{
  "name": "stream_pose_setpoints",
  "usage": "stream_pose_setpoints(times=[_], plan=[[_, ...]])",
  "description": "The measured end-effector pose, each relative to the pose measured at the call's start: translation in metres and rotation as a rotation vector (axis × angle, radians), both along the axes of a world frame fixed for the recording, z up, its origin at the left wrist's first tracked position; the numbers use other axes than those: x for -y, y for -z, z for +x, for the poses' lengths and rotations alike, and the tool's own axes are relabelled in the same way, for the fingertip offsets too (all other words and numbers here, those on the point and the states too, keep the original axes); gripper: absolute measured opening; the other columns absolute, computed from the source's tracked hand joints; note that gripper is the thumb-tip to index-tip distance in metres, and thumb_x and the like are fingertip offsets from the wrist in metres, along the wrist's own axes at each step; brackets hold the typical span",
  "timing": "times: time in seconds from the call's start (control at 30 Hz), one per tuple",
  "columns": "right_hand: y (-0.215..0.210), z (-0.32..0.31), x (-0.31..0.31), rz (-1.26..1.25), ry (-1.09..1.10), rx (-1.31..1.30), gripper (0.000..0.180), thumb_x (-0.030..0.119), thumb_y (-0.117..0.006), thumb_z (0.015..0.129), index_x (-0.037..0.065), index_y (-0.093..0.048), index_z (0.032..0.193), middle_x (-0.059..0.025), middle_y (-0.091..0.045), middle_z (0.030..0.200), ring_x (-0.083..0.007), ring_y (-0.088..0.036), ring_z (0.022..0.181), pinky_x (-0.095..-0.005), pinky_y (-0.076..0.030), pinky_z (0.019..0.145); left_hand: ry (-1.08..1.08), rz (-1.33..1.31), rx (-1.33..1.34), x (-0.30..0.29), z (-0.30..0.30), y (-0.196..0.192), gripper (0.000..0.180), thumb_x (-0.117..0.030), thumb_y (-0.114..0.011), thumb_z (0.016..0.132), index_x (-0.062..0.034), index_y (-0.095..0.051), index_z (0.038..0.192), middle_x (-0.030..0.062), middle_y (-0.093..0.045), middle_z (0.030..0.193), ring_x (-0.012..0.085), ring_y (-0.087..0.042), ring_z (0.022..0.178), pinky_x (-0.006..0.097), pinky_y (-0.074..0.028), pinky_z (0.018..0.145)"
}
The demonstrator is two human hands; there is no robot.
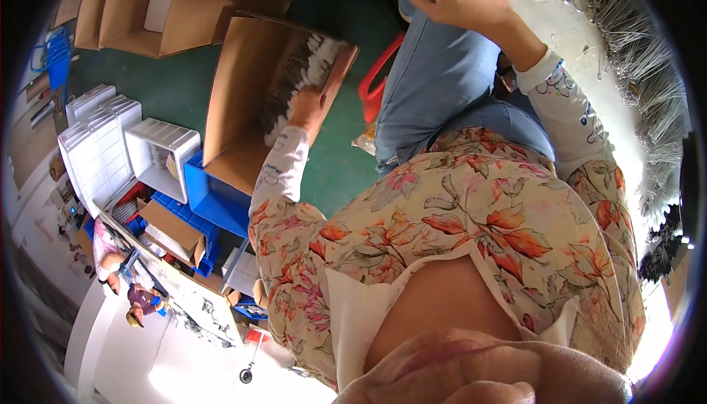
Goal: Assembling small white cleaning brushes onto metal rings and packing them into boxes in a workshop.
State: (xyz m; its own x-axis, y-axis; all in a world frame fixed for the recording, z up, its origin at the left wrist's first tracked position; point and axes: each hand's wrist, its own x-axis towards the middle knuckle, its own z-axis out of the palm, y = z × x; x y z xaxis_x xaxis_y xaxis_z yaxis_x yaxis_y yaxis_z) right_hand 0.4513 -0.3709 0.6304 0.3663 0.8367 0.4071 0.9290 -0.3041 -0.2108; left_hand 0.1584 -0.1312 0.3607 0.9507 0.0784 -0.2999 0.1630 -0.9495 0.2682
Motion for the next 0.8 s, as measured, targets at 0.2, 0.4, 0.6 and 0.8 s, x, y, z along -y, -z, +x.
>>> stream_pose_setpoints(times=[0.2,0.4,0.6,0.8], plan=[[0.005,0.001,-0.005,-0.039,0.005,0.011,0.014,0.018,-0.064,0.070,0.006,-0.059,0.065,-0.0097,-0.058,0.065,-0.0249,-0.059,0.058,-0.0357,-0.048,0.051,-0.086,0.033,0.023,0.014,0.109,0.035,0.015,-0.017,-0.061,0.072,-0.0037,-0.062,0.079,0.0175,-0.064,0.081,0.0350,-0.064,0.080,0.044,-0.052,0.068],[0.019,0.008,-0.002,-0.009,0.097,0.052,0.014,0.023,-0.062,0.074,0.012,-0.056,0.067,-0.0022,-0.054,0.064,-0.0214,-0.060,0.059,-0.0348,-0.049,0.049,-0.025,0.065,0.028,0.053,0.191,0.025,0.016,-0.018,-0.061,0.073,-0.0047,-0.064,0.080,0.0158,-0.066,0.082,0.0327,-0.065,0.080,0.042,-0.052,0.068],[0.017,0.005,-0.006,-0.028,0.015,0.030,0.018,0.027,-0.057,0.073,0.014,-0.052,0.063,-0.0010,-0.051,0.060,-0.0185,-0.055,0.050,-0.0335,-0.046,0.045,-0.052,-0.050,0.190,0.069,0.208,0.036,0.025,-0.027,-0.057,0.081,-0.0093,-0.065,0.097,0.0147,-0.066,0.090,0.0305,-0.065,0.084,0.044,-0.051,0.070],[0.023,-0.004,-0.001,0.048,0.039,-0.045,0.012,0.022,-0.060,0.070,0.012,-0.056,0.066,-0.0030,-0.055,0.065,-0.0207,-0.058,0.056,-0.0338,-0.049,0.051,0.171,-0.145,0.101,0.055,0.212,-0.008,0.031,-0.033,-0.056,0.082,-0.0067,-0.064,0.097,0.0144,-0.066,0.092,0.0284,-0.065,0.086,0.043,-0.051,0.071]])
